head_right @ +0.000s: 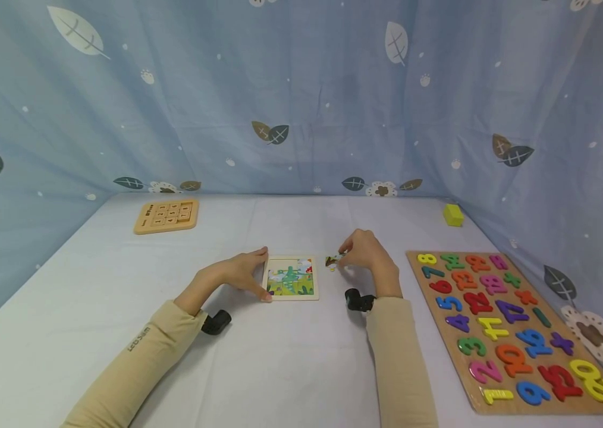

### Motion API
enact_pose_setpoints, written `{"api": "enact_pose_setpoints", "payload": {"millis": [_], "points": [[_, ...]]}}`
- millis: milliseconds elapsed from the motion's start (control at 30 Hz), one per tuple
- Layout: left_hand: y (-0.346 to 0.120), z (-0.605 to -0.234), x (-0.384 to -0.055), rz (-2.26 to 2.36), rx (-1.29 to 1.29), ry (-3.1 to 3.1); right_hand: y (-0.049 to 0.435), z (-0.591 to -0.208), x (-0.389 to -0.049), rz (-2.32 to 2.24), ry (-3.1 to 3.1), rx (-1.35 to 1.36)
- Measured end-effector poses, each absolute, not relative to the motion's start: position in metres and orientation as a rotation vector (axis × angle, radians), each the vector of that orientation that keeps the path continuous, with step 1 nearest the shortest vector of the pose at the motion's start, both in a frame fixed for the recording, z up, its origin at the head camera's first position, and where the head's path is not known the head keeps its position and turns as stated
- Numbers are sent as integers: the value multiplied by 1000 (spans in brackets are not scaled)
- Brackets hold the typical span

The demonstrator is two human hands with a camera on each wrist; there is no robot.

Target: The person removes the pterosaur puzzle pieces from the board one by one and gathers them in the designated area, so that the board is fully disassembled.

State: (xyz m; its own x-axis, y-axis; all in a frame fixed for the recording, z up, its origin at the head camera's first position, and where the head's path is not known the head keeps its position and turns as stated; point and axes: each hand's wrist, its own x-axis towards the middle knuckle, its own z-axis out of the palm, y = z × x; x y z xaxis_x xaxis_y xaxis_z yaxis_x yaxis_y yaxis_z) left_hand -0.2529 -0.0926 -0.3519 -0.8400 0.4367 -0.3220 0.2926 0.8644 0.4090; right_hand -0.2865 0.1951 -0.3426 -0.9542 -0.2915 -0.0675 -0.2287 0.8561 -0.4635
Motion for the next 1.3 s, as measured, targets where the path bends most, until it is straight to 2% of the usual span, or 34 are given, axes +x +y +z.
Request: {"api": "enact_pose_setpoints", "payload": {"millis": [1300], "points": [[-93,-350,-251,481,530,2621,196,-347,-288,-608,2879,-224]]}}
